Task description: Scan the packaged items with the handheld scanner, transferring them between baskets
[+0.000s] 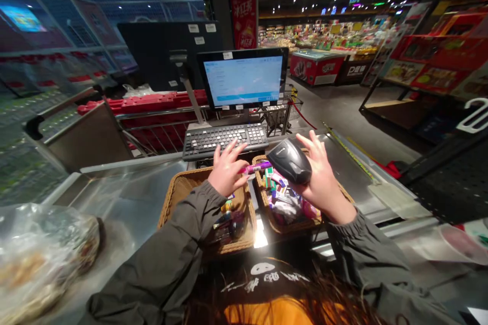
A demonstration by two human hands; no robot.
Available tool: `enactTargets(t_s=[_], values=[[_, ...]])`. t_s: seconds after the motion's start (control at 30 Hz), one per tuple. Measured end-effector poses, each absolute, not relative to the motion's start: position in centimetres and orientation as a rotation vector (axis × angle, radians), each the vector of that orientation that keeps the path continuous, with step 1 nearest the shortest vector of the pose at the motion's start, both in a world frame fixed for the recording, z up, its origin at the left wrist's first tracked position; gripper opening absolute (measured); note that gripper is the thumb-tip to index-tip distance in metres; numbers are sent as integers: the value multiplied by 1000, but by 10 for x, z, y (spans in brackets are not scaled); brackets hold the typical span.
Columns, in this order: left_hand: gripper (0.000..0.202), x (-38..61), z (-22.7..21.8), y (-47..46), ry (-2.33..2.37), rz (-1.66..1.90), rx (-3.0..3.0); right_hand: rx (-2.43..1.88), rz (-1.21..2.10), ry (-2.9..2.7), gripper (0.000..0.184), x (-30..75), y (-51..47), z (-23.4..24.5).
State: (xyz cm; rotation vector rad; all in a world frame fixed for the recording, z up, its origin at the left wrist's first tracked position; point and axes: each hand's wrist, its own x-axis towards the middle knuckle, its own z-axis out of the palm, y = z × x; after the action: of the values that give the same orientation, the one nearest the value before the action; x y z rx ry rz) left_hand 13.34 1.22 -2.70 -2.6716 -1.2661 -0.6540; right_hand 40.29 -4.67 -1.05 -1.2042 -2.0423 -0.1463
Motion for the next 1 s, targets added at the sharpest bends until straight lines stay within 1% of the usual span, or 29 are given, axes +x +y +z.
enactTargets(t_s=[0.2,0.37,0.6,1.0], values=[[16,82,-5,8,-1431,-975,-2418,-1122,-102,-2178,44,348,-54,-3],[18,46,-5,9,-1473,-1115,-2297,-1060,-70,-2242,44,312,-60,-3],[19,10,-12,16,-1502,-1103,-2264,-1050,-44,-2278,54,281,-55,-7],[17,-5,-22,20,-1479,-1133,-2326,-1081,-55,-2299,51,256,-56,-9]])
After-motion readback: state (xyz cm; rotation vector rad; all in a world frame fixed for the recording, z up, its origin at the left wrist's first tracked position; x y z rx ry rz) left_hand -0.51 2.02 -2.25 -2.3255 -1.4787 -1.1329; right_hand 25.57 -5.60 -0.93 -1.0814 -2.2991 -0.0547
